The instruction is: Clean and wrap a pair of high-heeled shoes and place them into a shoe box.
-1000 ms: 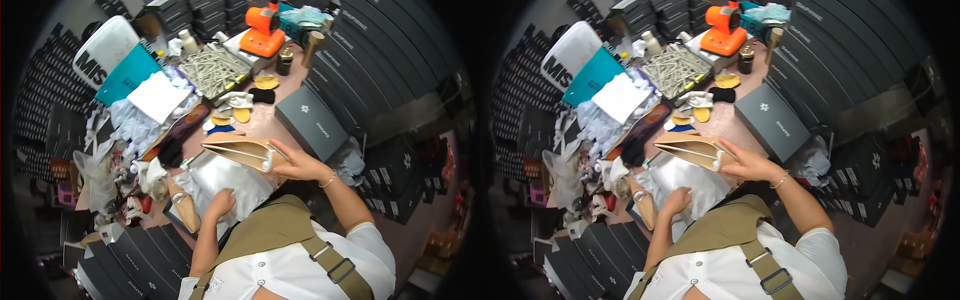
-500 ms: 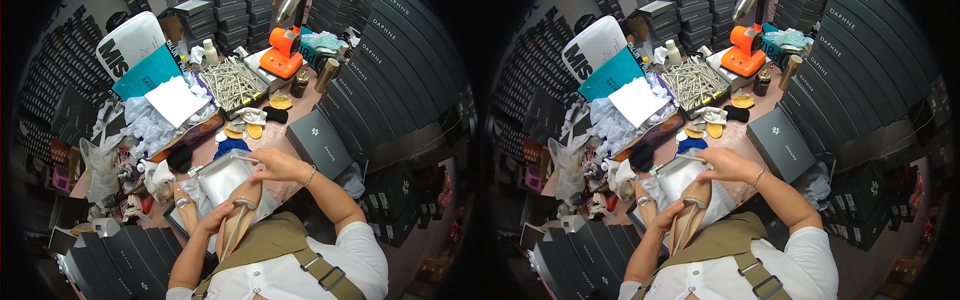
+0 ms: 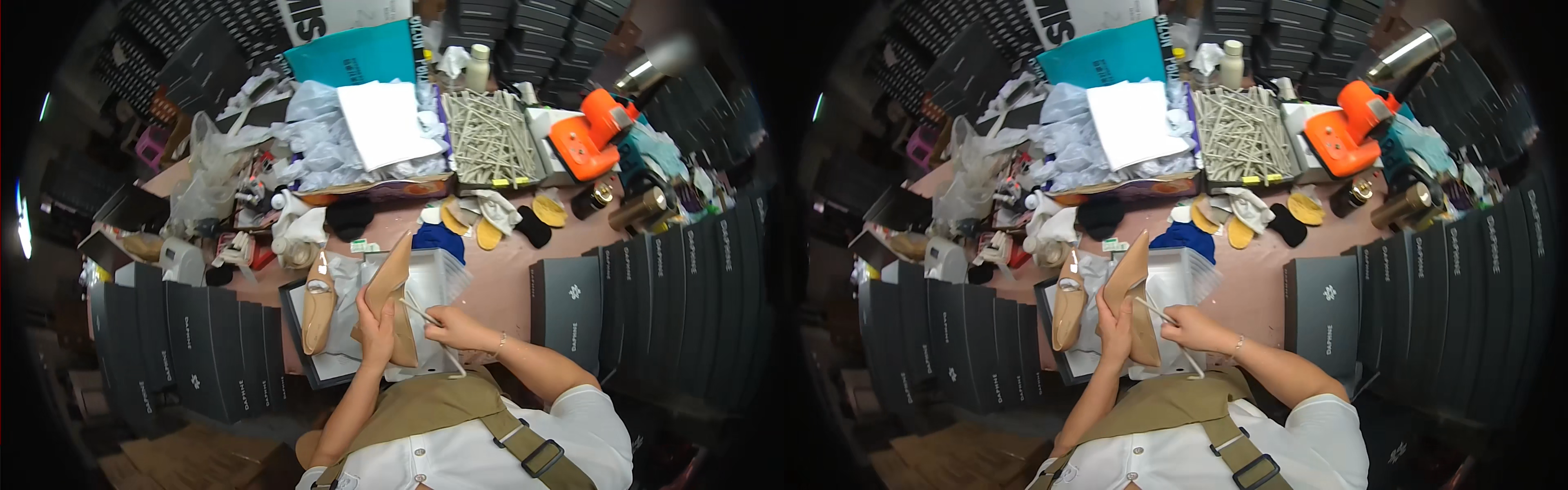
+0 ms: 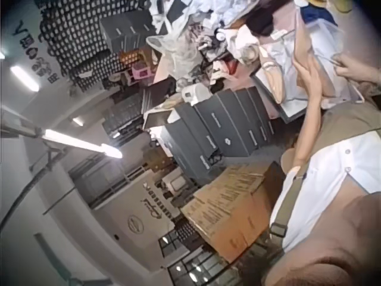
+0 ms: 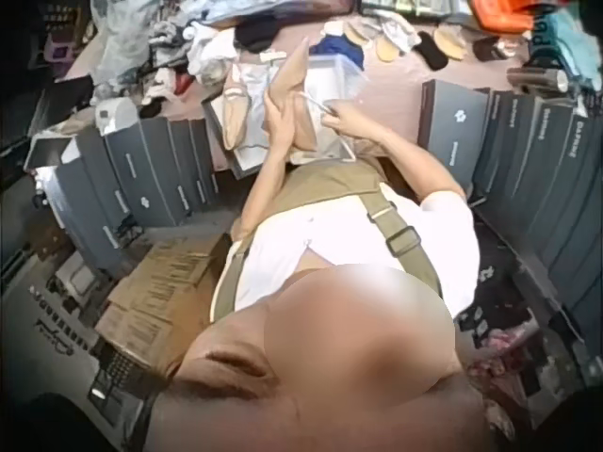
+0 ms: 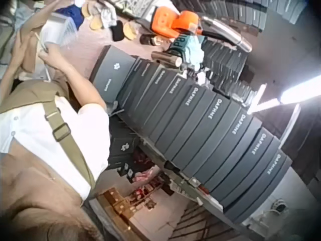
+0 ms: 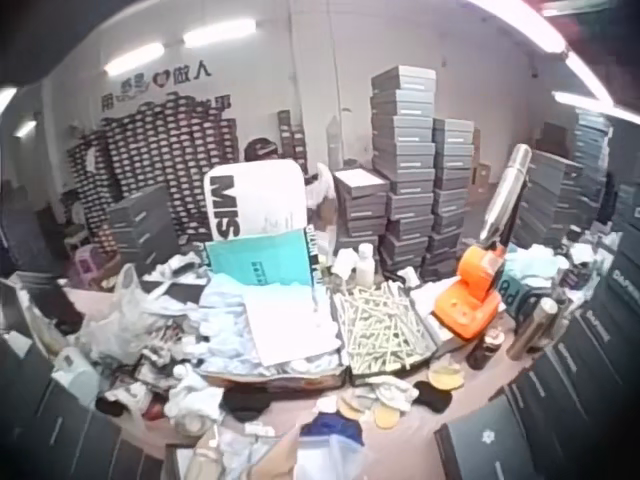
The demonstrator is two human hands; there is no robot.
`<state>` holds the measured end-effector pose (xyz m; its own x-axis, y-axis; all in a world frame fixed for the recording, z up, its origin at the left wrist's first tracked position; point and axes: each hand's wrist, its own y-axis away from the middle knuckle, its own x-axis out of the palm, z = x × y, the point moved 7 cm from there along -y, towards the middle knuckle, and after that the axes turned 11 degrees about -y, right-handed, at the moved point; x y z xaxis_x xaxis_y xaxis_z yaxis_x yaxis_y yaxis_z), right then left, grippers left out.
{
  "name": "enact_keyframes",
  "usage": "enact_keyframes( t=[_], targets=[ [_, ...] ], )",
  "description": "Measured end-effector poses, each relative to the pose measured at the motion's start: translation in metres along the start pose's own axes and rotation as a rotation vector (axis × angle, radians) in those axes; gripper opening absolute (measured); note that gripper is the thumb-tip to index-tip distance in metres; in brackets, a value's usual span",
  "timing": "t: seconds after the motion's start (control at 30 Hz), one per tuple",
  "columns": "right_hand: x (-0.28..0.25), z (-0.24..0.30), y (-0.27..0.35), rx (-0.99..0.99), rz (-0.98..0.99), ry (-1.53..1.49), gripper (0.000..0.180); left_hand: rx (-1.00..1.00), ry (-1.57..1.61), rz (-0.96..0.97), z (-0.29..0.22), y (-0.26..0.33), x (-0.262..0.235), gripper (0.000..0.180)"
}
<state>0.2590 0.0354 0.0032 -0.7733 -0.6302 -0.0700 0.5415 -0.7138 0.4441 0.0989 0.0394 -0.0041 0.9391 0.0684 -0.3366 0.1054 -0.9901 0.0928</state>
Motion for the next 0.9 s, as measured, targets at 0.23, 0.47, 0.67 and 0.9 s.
enact_keyframes(
  t=[0.23, 0.47, 0.67, 0.9],
  targets=[
    [-0.168, 0.092, -0.023, -0.483, -0.643, 0.614, 0.014, -0.605, 0.955, 0.047, 0.037, 0.024, 0.020, 0.050],
    [-0.140, 0.121, -0.046, -0.765, -0.394, 0.518, 0.037, -0.682, 1.131, 0.050, 0.001, 0.050, 0.039, 0.053],
    [0.028, 0.053, -0.050, -0.725, -0.062, 0.734, 0.024, -0.777, 1.074, -0.027, -0.005, 0.068, 0.049, 0.051],
    [0.029, 0.041, -0.035, -0.581, -0.304, 0.548, 0.019, -0.737, 1.031, 0.041, -0.010, 0.078, 0.040, 0.052]
  ],
)
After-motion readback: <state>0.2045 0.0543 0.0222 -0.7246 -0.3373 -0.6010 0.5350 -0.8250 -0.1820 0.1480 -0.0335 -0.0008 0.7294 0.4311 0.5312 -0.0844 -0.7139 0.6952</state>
